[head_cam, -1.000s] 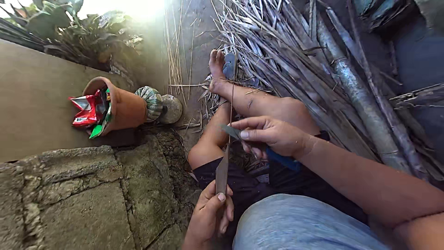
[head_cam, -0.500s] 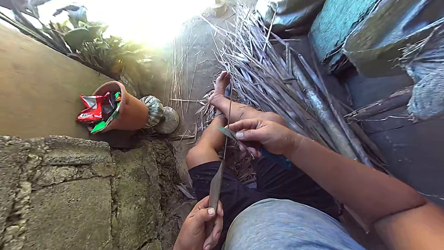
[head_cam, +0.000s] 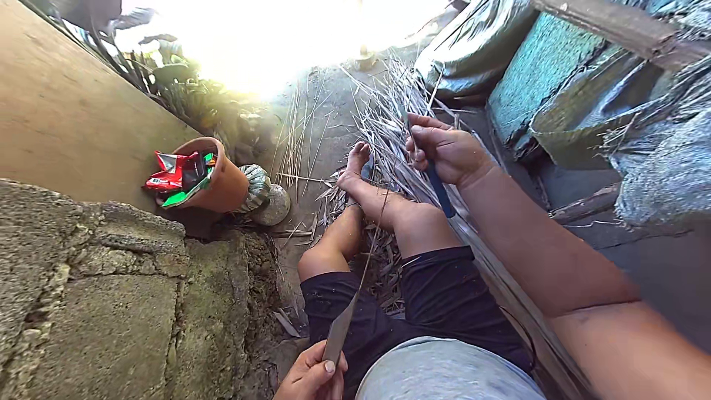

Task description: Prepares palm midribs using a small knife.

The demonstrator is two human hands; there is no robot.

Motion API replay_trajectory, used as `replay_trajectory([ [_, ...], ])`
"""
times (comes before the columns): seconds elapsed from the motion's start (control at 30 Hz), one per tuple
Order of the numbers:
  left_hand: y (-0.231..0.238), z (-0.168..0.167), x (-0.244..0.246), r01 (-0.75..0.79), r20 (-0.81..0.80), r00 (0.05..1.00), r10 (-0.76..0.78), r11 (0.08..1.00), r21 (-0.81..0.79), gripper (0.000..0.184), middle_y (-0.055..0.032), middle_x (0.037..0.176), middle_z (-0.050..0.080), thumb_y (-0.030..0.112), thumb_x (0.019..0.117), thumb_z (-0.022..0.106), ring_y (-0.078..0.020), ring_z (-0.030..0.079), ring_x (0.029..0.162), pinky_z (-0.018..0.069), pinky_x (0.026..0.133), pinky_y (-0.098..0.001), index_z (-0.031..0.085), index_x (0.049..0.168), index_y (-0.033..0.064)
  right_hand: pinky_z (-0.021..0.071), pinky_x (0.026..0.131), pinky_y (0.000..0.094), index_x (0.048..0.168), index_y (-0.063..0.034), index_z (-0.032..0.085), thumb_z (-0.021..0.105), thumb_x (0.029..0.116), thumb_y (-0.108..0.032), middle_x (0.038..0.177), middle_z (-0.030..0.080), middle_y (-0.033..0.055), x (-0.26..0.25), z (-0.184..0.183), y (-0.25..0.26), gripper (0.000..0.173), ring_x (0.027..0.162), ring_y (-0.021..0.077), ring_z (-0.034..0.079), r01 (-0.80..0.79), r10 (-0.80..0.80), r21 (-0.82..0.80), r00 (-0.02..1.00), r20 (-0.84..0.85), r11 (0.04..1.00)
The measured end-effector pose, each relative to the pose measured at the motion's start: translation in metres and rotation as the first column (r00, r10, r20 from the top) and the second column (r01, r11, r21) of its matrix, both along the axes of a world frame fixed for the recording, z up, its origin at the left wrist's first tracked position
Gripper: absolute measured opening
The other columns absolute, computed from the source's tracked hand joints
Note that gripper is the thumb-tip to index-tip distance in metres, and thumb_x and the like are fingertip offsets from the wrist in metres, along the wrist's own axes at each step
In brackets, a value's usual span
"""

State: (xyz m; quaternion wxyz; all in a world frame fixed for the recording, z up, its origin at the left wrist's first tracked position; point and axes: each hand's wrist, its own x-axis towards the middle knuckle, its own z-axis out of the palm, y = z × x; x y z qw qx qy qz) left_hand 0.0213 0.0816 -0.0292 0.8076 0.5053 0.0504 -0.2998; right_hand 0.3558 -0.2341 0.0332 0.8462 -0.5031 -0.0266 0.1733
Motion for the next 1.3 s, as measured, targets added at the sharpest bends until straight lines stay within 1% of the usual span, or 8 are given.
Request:
replay_trajectory([
  [0.13, -0.006, -0.003, 0.004, -0.167, 0.294, 0.955, -0.046, 0.736, 0.656, 0.047, 0.0034, 0.082, 0.066, 0.033, 0.1118, 0.033, -0.002, 0.047, 0.054, 0.043, 0.049, -0.0201, 0.063, 0.134, 0.0036, 0.0489, 0.047, 0.0212, 0.143, -0.0124, 0.052, 0.044, 0.1092, -0.018, 0.076, 0.065, 0.0029, -0.029, -0.015, 0.011, 0.036, 0.052, 0.0069, 0.056, -0.111, 0.111, -0.092, 0.994, -0.011, 0.989],
  [0.2, -0.01, -0.011, 0.011, -0.327, 0.412, 0.911, -0.011, 0.589, 0.739, 0.052, 0.005, 0.082, 0.065, 0.038, 0.1118, 0.032, -0.0021, 0.049, 0.057, 0.0446, 0.052, -0.0202, 0.065, 0.134, 0.0052, 0.0511, 0.049, 0.0238, 0.142, -0.0144, 0.055, 0.048, 0.1082, -0.021, 0.077, 0.064, 0.005, -0.056, -0.035, 0.023, 0.035, 0.052, 0.0089, 0.056, -0.236, 0.232, -0.101, 0.971, -0.05, 0.967],
  [0.27, -0.013, -0.015, 0.018, -0.421, 0.479, 0.878, -0.015, 0.453, 0.786, 0.05, 0.0054, 0.088, 0.069, 0.042, 0.1104, 0.036, -0.0013, 0.06, 0.072, 0.053, 0.068, -0.0207, 0.068, 0.131, 0.009, 0.0515, 0.052, 0.0239, 0.144, -0.0103, 0.053, 0.049, 0.1081, -0.02, 0.082, 0.067, 0.0067, -0.08, -0.052, 0.033, 0.037, 0.056, 0.0097, 0.058, -0.339, 0.329, -0.103, 0.939, -0.106, 0.935],
  [0.4, -0.015, -0.017, 0.021, -0.484, 0.529, 0.848, -0.037, 0.352, 0.801, 0.049, 0.0039, 0.099, 0.072, 0.05, 0.105, 0.048, -0.0001, 0.065, 0.086, 0.0548, 0.079, -0.0204, 0.072, 0.126, 0.0119, 0.0511, 0.048, 0.0223, 0.139, -0.002, 0.057, 0.049, 0.1074, -0.014, 0.079, 0.068, 0.0071, -0.104, -0.063, 0.04, 0.034, 0.054, 0.0099, 0.06, -0.354, 0.341, -0.052, 0.924, -0.171, 0.934],
  [0.63, -0.009, -0.012, 0.02, -0.522, 0.58, 0.811, -0.078, 0.35, 0.778, 0.045, 0.003, 0.098, 0.071, 0.047, 0.1025, 0.057, 0.0018, 0.063, 0.086, 0.054, 0.079, -0.0178, 0.072, 0.124, 0.0106, 0.05, 0.048, 0.0197, 0.139, -0.007, 0.059, 0.05, 0.1064, -0.011, 0.08, 0.069, 0.0092, -0.08, -0.058, 0.023, 0.034, 0.053, 0.0083, 0.059, -0.414, 0.405, -0.065, 0.907, -0.115, 0.908],
  [0.83, -0.015, -0.002, 0.022, -0.466, 0.529, 0.849, -0.003, 0.467, 0.751, 0.042, 0.0029, 0.104, 0.074, 0.042, 0.1035, 0.058, 0.0009, 0.067, 0.089, 0.0564, 0.082, -0.0186, 0.072, 0.123, 0.0084, 0.0504, 0.048, 0.0205, 0.14, -0.0084, 0.059, 0.049, 0.1075, -0.013, 0.082, 0.068, 0.0111, -0.073, -0.059, 0.02, 0.035, 0.053, 0.0093, 0.058, -0.407, 0.401, -0.074, 0.912, -0.09, 0.91],
  [1.1, -0.024, -0.005, 0.033, -0.409, 0.471, 0.88, 0.061, 0.6, 0.688, 0.042, 0.0032, 0.092, 0.07, 0.041, 0.1052, 0.054, -0.0025, 0.06, 0.071, 0.0514, 0.064, -0.0176, 0.071, 0.124, 0.0072, 0.0528, 0.049, 0.0237, 0.142, -0.0029, 0.056, 0.052, 0.1064, -0.016, 0.081, 0.069, 0.0055, -0.117, -0.068, 0.039, 0.038, 0.055, 0.0102, 0.061, -0.523, 0.517, -0.062, 0.851, -0.092, 0.85],
  [1.3, -0.026, -0.002, 0.022, -0.383, 0.428, 0.899, 0.09, 0.632, 0.673, 0.039, 0.0052, 0.086, 0.069, 0.037, 0.1044, 0.057, -0.0002, 0.056, 0.064, 0.0476, 0.058, -0.0157, 0.072, 0.122, 0.0066, 0.0505, 0.051, 0.0207, 0.14, -0.0081, 0.059, 0.049, 0.1079, -0.017, 0.079, 0.067, 0.0059, -0.088, -0.061, 0.022, 0.035, 0.054, 0.0073, 0.057, -0.319, 0.31, -0.139, 0.947, -0.088, 0.937],
])
